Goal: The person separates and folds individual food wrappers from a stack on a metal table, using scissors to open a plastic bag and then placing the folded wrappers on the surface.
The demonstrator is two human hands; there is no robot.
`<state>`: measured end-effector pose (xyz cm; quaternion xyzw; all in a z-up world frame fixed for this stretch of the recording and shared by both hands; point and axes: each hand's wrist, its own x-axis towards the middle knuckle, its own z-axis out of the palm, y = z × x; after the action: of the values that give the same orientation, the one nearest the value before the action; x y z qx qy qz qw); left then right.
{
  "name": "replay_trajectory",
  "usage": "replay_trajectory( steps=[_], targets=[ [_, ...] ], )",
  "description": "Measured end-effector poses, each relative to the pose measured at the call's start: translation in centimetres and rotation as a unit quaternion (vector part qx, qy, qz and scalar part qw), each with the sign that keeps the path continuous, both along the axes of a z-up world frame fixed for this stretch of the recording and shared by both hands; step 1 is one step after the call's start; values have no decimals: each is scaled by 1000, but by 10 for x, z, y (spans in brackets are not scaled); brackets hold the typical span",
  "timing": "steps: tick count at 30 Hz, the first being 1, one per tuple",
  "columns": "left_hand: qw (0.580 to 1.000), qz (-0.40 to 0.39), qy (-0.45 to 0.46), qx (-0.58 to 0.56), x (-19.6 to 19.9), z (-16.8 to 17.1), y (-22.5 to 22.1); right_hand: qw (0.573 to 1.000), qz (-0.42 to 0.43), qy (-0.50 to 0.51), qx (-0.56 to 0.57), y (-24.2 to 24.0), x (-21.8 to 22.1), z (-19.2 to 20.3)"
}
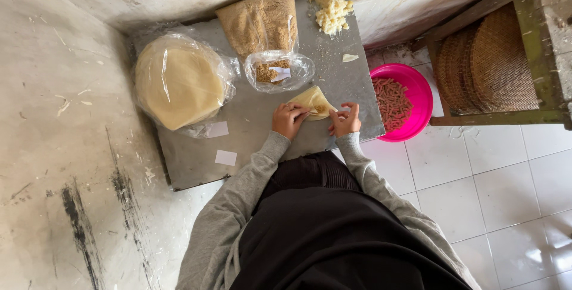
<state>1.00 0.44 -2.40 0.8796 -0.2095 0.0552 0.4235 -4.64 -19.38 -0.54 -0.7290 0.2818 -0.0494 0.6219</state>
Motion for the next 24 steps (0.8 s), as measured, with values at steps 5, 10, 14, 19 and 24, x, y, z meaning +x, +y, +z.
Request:
replay_trajectory(
  steps=[5, 10, 14, 19, 24],
  targets=[
    [1000, 26, 11, -10, -1, -5, -3, 987, 17, -129, -93, 4, -10, -12],
    [999, 30, 30, -5, 1, -13, -5, 992, 79, 79, 51, 10, -16, -6],
    [999, 22, 23, -12, 0, -8, -3, 990, 2, 108, 93, 1, -7, 3],
    [1000, 5, -13, -18, -2, -2, -1, 999, 8, 36, -19, -8, 2, -4],
    [997, -31, -65, 14, -3, -5, -1, 934, 93, -168, -302, -1, 4, -15]
  ],
)
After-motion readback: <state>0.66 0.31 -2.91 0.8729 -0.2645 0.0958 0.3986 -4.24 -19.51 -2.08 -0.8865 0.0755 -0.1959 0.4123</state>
